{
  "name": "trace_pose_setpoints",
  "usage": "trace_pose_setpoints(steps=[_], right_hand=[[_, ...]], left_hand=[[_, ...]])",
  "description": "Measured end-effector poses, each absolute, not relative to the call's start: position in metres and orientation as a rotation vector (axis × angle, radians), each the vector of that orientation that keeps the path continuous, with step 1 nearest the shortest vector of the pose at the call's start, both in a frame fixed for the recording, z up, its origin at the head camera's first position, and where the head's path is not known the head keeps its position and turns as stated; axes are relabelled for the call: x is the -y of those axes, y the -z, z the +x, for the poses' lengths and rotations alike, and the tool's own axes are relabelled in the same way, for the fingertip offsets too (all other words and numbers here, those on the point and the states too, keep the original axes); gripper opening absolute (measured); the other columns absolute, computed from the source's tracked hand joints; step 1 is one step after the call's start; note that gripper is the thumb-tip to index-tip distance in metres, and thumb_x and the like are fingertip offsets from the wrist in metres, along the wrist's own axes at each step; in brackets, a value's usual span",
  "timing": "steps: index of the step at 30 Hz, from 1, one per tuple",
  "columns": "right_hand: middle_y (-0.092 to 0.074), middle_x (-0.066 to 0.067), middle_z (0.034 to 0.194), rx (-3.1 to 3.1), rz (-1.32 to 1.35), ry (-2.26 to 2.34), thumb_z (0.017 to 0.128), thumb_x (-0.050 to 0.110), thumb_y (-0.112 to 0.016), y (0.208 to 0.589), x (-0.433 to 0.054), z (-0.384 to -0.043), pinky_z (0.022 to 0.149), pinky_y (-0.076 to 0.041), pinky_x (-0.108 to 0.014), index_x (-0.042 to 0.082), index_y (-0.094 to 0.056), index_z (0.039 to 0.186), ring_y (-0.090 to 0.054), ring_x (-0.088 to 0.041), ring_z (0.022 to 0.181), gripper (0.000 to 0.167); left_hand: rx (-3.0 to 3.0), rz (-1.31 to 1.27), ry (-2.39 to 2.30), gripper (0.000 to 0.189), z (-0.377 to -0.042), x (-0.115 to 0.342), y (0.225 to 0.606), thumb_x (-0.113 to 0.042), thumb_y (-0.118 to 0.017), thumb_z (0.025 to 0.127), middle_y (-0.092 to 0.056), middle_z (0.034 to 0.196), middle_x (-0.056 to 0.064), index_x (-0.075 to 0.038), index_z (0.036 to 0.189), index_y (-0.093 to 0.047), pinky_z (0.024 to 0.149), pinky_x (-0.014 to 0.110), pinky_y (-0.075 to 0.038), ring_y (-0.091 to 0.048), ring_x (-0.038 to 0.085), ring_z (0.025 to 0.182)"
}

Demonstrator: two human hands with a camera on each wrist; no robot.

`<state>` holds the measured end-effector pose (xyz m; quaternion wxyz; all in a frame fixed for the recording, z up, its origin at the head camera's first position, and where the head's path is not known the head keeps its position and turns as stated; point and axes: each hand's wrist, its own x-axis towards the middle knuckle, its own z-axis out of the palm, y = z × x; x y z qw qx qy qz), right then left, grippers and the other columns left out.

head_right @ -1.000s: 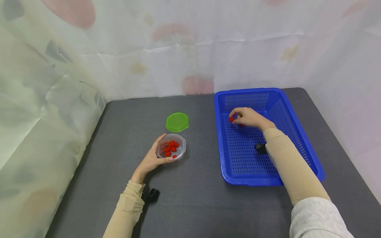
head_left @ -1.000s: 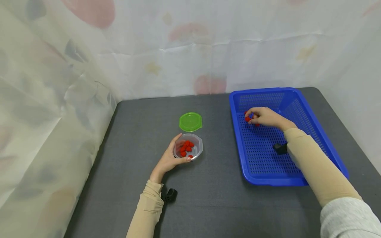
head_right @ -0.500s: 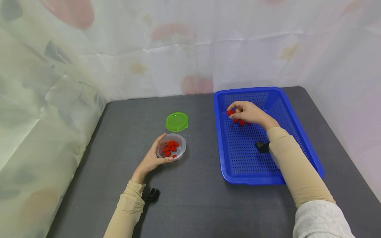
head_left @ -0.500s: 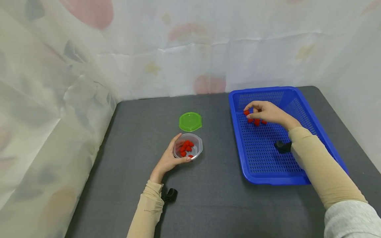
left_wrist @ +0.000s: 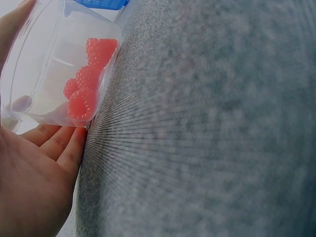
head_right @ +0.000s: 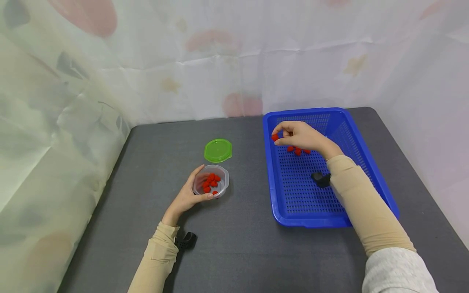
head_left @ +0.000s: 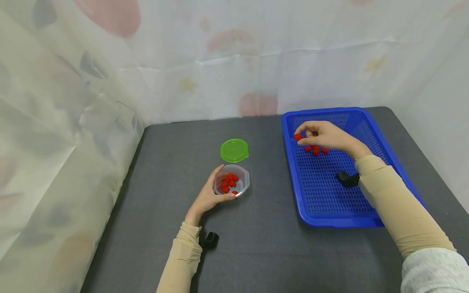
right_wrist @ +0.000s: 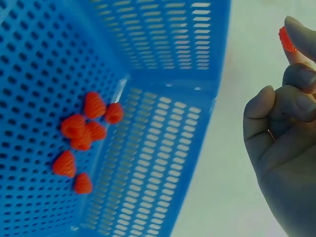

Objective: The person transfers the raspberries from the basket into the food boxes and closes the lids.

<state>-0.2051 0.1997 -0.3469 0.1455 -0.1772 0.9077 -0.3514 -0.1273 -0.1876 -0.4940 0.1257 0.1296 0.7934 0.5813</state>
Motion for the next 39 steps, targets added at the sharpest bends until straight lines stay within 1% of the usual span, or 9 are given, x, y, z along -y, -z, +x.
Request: trace_pose_setpoints(steps=[3,6,11,15,21,28,31,36,39], right_hand=[[-0.046,-0.002,0.076,-2.613,-0.558,1.014,0.087,0.036,-0.064,0.341,-0.192,-0.204,0.049,-0.040,-0.030,0.022,-0.061,0.109,-0.045,-0.013,0.052,0.027],[-0.045,-0.002,0.073,-2.591,-0.588,1.025,0.086,0.038,-0.065,0.336,-0.185,-0.202,0.047,-0.040,-0.030,0.024,-0.061,0.108,-0.045,-0.013,0.049,0.026],[-0.043,-0.001,0.070,-2.576,-0.646,1.016,0.085,0.041,-0.066,0.329,-0.172,-0.199,0.043,-0.037,-0.029,0.029,-0.061,0.105,-0.039,-0.012,0.046,0.024],[-0.041,0.000,0.070,-2.583,-0.714,1.020,0.086,0.039,-0.065,0.327,-0.163,-0.199,0.049,-0.035,-0.027,0.026,-0.061,0.104,-0.035,-0.009,0.049,0.023],[-0.037,0.002,0.066,-2.545,-0.734,1.057,0.085,0.039,-0.066,0.326,-0.151,-0.199,0.047,-0.033,-0.025,0.024,-0.060,0.101,-0.030,-0.007,0.047,0.023],[-0.041,0.001,0.068,-2.497,-0.833,1.068,0.085,0.036,-0.068,0.325,-0.132,-0.198,0.057,-0.033,-0.026,0.024,-0.061,0.104,-0.031,-0.008,0.054,0.024],[-0.041,0.001,0.067,-2.464,-0.865,1.093,0.084,0.035,-0.068,0.323,-0.123,-0.198,0.057,-0.033,-0.026,0.026,-0.061,0.104,-0.032,-0.009,0.055,0.023],[-0.041,0.001,0.065,-2.419,-0.929,1.107,0.085,0.033,-0.068,0.323,-0.106,-0.199,0.056,-0.033,-0.026,0.023,-0.062,0.105,-0.032,-0.010,0.054,0.023],[-0.041,0.001,0.066,-2.402,-0.973,1.093,0.086,0.032,-0.067,0.324,-0.095,-0.200,0.057,-0.034,-0.026,0.022,-0.061,0.105,-0.033,-0.010,0.054,0.022]], left_hand=[[-2.316,0.382,-1.693,0.099,-0.128,0.188,0.494,-0.019,-0.082,0.071,-0.044,0.142,0.007,-0.028,0.147,-0.019,0.112,0.050,-0.026,-0.041,0.026,0.132],[-2.328,0.384,-1.686,0.100,-0.129,0.188,0.494,-0.021,-0.083,0.070,-0.044,0.141,0.006,-0.028,0.147,-0.020,0.111,0.050,-0.028,-0.042,0.025,0.131],[-2.348,0.374,-1.662,0.101,-0.130,0.188,0.494,-0.025,-0.083,0.069,-0.044,0.141,0.004,-0.032,0.147,-0.020,0.111,0.050,-0.028,-0.042,0.024,0.131],[-2.352,0.362,-1.651,0.101,-0.131,0.188,0.493,-0.025,-0.083,0.069,-0.044,0.142,0.004,-0.033,0.147,-0.019,0.111,0.050,-0.027,-0.041,0.023,0.132],[-2.362,0.352,-1.625,0.102,-0.130,0.189,0.491,-0.025,-0.083,0.069,-0.043,0.143,0.003,-0.032,0.147,-0.019,0.112,0.050,-0.025,-0.040,0.023,0.133],[-2.379,0.359,-1.610,0.102,-0.129,0.193,0.490,-0.025,-0.083,0.069,-0.042,0.144,0.003,-0.030,0.148,-0.018,0.112,0.052,-0.024,-0.039,0.025,0.134],[-2.396,0.345,-1.589,0.103,-0.128,0.194,0.490,-0.028,-0.083,0.069,-0.040,0.146,0.002,-0.030,0.148,-0.018,0.112,0.052,-0.024,-0.037,0.024,0.135],[-2.393,0.323,-1.585,0.103,-0.127,0.195,0.490,-0.030,-0.083,0.069,-0.036,0.148,0.000,-0.029,0.148,-0.019,0.113,0.053,-0.023,-0.034,0.023,0.137],[-2.380,0.318,-1.592,0.102,-0.127,0.195,0.490,-0.029,-0.083,0.069,-0.037,0.148,0.000,-0.029,0.148,-0.019,0.113,0.052,-0.023,-0.035,0.023,0.136]])
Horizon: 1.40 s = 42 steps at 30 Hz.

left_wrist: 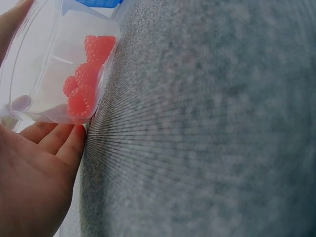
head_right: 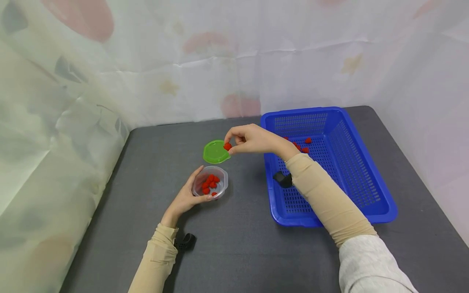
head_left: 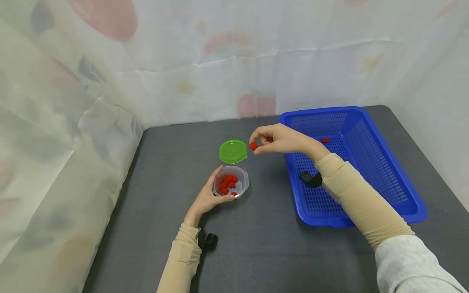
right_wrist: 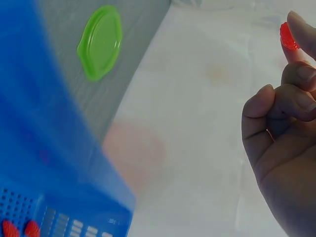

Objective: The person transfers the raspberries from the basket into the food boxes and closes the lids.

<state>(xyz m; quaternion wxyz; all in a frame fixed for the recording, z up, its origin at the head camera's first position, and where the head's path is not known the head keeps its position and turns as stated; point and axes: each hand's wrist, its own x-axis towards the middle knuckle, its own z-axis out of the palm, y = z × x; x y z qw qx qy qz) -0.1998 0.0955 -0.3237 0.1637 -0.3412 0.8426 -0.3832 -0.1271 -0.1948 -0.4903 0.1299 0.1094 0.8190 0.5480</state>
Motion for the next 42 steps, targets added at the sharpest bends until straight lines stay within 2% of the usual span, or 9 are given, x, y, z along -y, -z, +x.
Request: trace_pose_setpoints(steps=[9,16,28,38,42], right_hand=[[-0.044,0.002,0.066,-2.340,-1.072,1.070,0.085,0.025,-0.067,0.329,-0.064,-0.201,0.059,-0.035,-0.026,0.019,-0.062,0.106,-0.036,-0.011,0.056,0.022],[-0.045,0.003,0.065,-2.294,-1.069,1.025,0.086,0.021,-0.067,0.347,-0.044,-0.209,0.059,-0.036,-0.025,0.018,-0.062,0.105,-0.039,-0.012,0.057,0.020],[-0.046,0.004,0.063,-2.229,-1.001,0.846,0.084,0.017,-0.067,0.373,-0.023,-0.222,0.057,-0.037,-0.022,0.017,-0.063,0.104,-0.042,-0.010,0.057,0.021],[-0.050,0.002,0.066,-2.207,-0.967,0.720,0.084,0.016,-0.067,0.394,-0.016,-0.228,0.057,-0.040,-0.021,0.016,-0.064,0.104,-0.046,-0.009,0.060,0.020],[-0.054,0.000,0.074,-2.194,-0.969,0.679,0.084,0.014,-0.067,0.396,-0.013,-0.228,0.058,-0.040,-0.021,0.014,-0.064,0.106,-0.046,-0.010,0.062,0.022]], left_hand=[[-2.343,0.300,-1.584,0.102,-0.129,0.193,0.486,-0.020,-0.081,0.072,-0.037,0.148,0.005,-0.029,0.149,-0.015,0.113,0.052,-0.023,-0.036,0.026,0.135],[-2.306,0.338,-1.582,0.100,-0.120,0.189,0.461,-0.017,-0.078,0.075,-0.037,0.147,0.011,-0.018,0.151,-0.012,0.110,0.052,-0.027,-0.038,0.030,0.134],[-2.329,0.338,-1.562,0.098,-0.118,0.189,0.459,-0.021,-0.077,0.076,-0.038,0.147,0.006,-0.022,0.150,-0.013,0.110,0.052,-0.028,-0.039,0.028,0.133],[-2.326,0.350,-1.566,0.098,-0.118,0.188,0.459,-0.020,-0.077,0.076,-0.037,0.147,0.009,-0.019,0.150,-0.012,0.110,0.051,-0.029,-0.039,0.028,0.134],[-2.333,0.342,-1.564,0.098,-0.119,0.188,0.458,-0.019,-0.078,0.076,-0.037,0.147,0.011,-0.020,0.150,-0.014,0.110,0.051,-0.029,-0.038,0.029,0.134]])
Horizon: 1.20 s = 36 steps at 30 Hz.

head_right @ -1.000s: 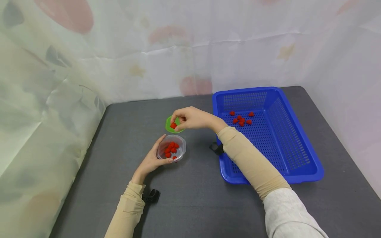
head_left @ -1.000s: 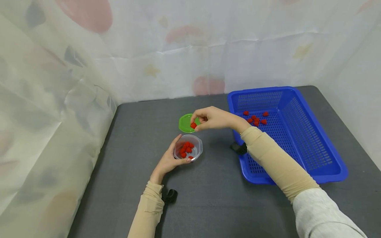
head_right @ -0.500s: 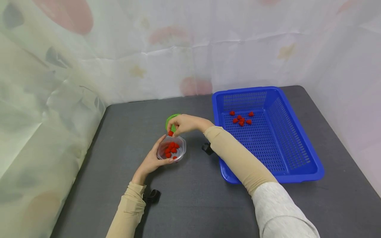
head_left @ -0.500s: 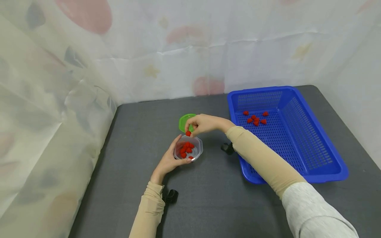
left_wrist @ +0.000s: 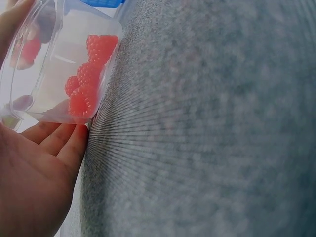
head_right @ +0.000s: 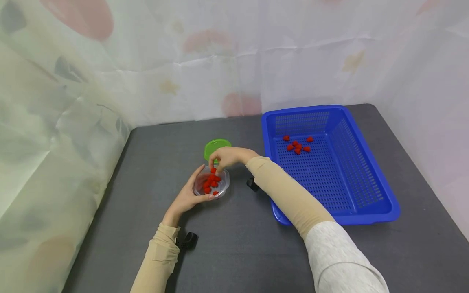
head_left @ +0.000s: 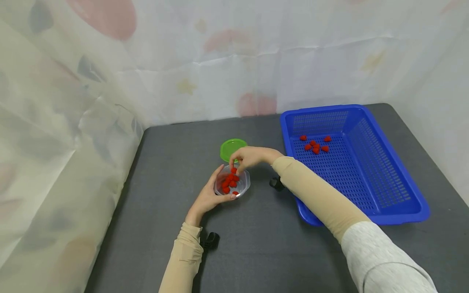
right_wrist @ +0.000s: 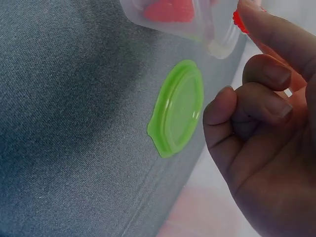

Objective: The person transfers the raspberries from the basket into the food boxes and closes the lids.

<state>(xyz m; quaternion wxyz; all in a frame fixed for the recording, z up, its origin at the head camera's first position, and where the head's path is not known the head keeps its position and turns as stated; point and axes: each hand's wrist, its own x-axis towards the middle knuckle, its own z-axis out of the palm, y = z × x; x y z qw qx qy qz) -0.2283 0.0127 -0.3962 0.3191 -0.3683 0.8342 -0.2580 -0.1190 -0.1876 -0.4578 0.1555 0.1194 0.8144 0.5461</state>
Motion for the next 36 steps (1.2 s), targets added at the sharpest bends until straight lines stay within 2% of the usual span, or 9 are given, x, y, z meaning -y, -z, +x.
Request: trace_pose_setpoints(steps=[5,8,18,27,34,36], right_hand=[[-0.059,-0.002,0.093,-2.196,-0.974,0.583,0.084,0.015,-0.068,0.401,-0.009,-0.228,0.060,-0.039,-0.022,0.012,-0.065,0.107,-0.046,-0.012,0.070,0.024],[-0.060,-0.002,0.099,-2.207,-0.971,0.539,0.083,0.016,-0.069,0.403,-0.008,-0.227,0.061,-0.040,-0.023,0.013,-0.065,0.105,-0.047,-0.013,0.073,0.023],[-0.057,0.000,0.088,-2.244,-0.967,0.490,0.081,0.018,-0.071,0.408,-0.007,-0.226,0.060,-0.040,-0.023,0.015,-0.065,0.100,-0.047,-0.013,0.071,0.020],[-0.059,0.001,0.088,-2.316,-0.979,0.387,0.081,0.018,-0.072,0.405,-0.004,-0.222,0.060,-0.041,-0.023,0.018,-0.065,0.098,-0.048,-0.014,0.071,0.018],[-0.061,0.001,0.094,-2.318,-0.974,0.381,0.082,0.018,-0.071,0.406,-0.005,-0.221,0.063,-0.042,-0.025,0.018,-0.066,0.102,-0.049,-0.014,0.075,0.021],[-0.061,0.001,0.096,-2.316,-0.972,0.387,0.082,0.018,-0.070,0.407,-0.005,-0.221,0.064,-0.042,-0.025,0.018,-0.066,0.103,-0.049,-0.015,0.076,0.021]], left_hand=[[-2.343,0.330,-1.556,0.099,-0.119,0.187,0.457,-0.019,-0.079,0.074,-0.037,0.147,0.011,-0.020,0.150,-0.015,0.110,0.052,-0.027,-0.038,0.031,0.134],[-2.339,0.332,-1.555,0.099,-0.120,0.187,0.458,-0.019,-0.079,0.074,-0.038,0.147,0.009,-0.020,0.150,-0.015,0.111,0.051,-0.027,-0.038,0.030,0.134],[-2.348,0.326,-1.548,0.099,-0.120,0.187,0.458,-0.020,-0.079,0.074,-0.038,0.147,0.009,-0.021,0.150,-0.016,0.111,0.051,-0.027,-0.038,0.030,0.134],[-2.333,0.307,-1.558,0.099,-0.122,0.188,0.463,-0.021,-0.079,0.074,-0.038,0.147,0.007,-0.023,0.150,-0.016,0.110,0.051,-0.028,-0.039,0.027,0.134],[-2.352,0.298,-1.584,0.100,-0.129,0.191,0.489,-0.023,-0.081,0.072,-0.040,0.146,0.000,-0.037,0.147,-0.017,0.110,0.049,-0.030,-0.041,0.022,0.132],[-2.366,0.311,-1.588,0.100,-0.130,0.192,0.492,-0.024,-0.081,0.071,-0.041,0.145,-0.001,-0.036,0.147,-0.018,0.109,0.049,-0.031,-0.043,0.021,0.131]])
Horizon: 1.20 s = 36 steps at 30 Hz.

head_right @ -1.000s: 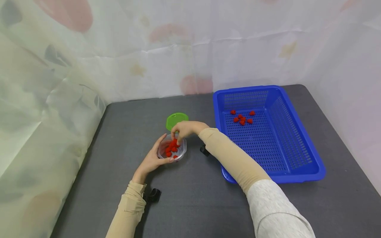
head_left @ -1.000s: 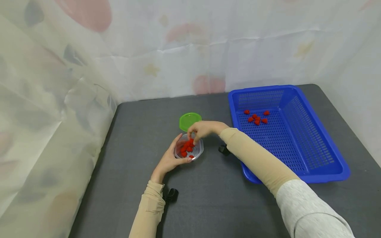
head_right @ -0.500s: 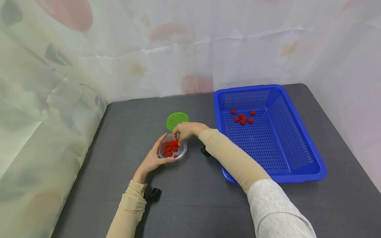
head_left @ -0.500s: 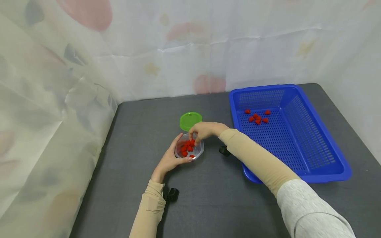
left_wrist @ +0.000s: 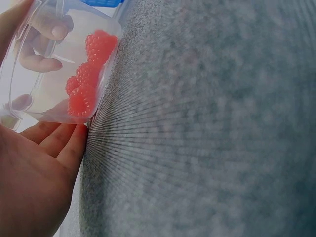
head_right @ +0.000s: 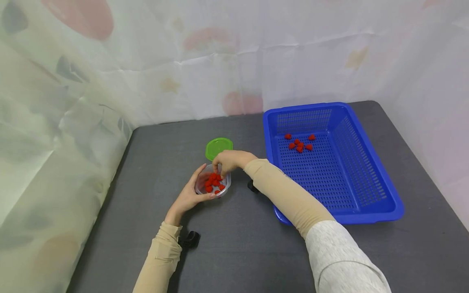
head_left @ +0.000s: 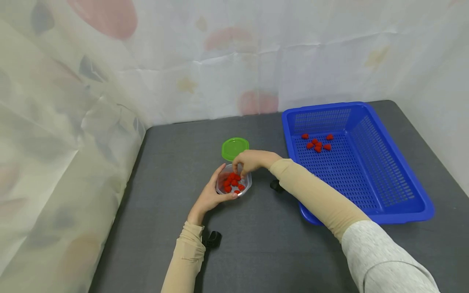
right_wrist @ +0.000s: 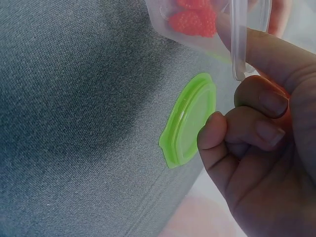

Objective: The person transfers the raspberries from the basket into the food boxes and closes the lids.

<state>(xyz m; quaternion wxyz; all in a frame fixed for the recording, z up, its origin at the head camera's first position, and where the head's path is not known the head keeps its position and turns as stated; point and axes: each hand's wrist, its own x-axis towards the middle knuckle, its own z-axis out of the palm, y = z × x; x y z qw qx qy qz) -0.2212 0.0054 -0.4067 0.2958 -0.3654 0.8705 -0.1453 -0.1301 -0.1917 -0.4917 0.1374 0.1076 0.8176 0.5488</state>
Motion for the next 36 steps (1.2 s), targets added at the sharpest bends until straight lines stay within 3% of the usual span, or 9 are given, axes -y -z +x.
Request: trace_pose_setpoints(steps=[4,12,24,30,36], right_hand=[[-0.061,0.001,0.096,-2.316,-0.963,0.391,0.083,0.018,-0.070,0.408,-0.006,-0.221,0.064,-0.042,-0.026,0.019,-0.066,0.103,-0.050,-0.015,0.076,0.021],[-0.060,0.001,0.094,-2.311,-0.963,0.392,0.083,0.018,-0.070,0.406,-0.006,-0.220,0.064,-0.042,-0.025,0.019,-0.065,0.106,-0.049,-0.015,0.076,0.023],[-0.058,-0.003,0.086,-2.276,-1.004,0.504,0.084,0.021,-0.070,0.383,-0.015,-0.219,0.061,-0.041,-0.023,0.016,-0.063,0.115,-0.048,-0.013,0.071,0.032],[-0.051,0.000,0.070,-2.297,-1.024,0.592,0.085,0.023,-0.068,0.366,-0.029,-0.217,0.058,-0.037,-0.024,0.013,-0.062,0.117,-0.044,-0.012,0.062,0.035],[-0.044,0.004,0.061,-2.354,-1.012,0.719,0.086,0.027,-0.067,0.347,-0.059,-0.218,0.057,-0.037,-0.025,0.019,-0.062,0.115,-0.041,-0.012,0.056,0.031]], left_hand=[[-2.385,0.338,-1.592,0.100,-0.130,0.192,0.492,-0.028,-0.082,0.071,-0.042,0.143,-0.001,-0.031,0.148,-0.018,0.107,0.049,-0.033,-0.044,0.021,0.129],[-2.339,0.349,-1.570,0.098,-0.120,0.187,0.460,-0.018,-0.078,0.075,-0.038,0.146,0.010,-0.017,0.150,-0.015,0.110,0.052,-0.029,-0.038,0.031,0.133],[-2.310,0.332,-1.584,0.098,-0.121,0.189,0.463,-0.019,-0.077,0.076,-0.037,0.147,0.009,-0.021,0.150,-0.014,0.111,0.051,-0.026,-0.038,0.028,0.134],[-2.300,0.283,-1.579,0.098,-0.120,0.188,0.463,-0.021,-0.078,0.075,-0.038,0.146,0.007,-0.027,0.149,-0.015,0.111,0.050,-0.027,-0.038,0.026,0.134],[-2.304,0.262,-1.571,0.098,-0.120,0.187,0.461,-0.022,-0.079,0.074,-0.038,0.145,0.004,-0.026,0.149,-0.016,0.110,0.050,-0.029,-0.038,0.025,0.133]])
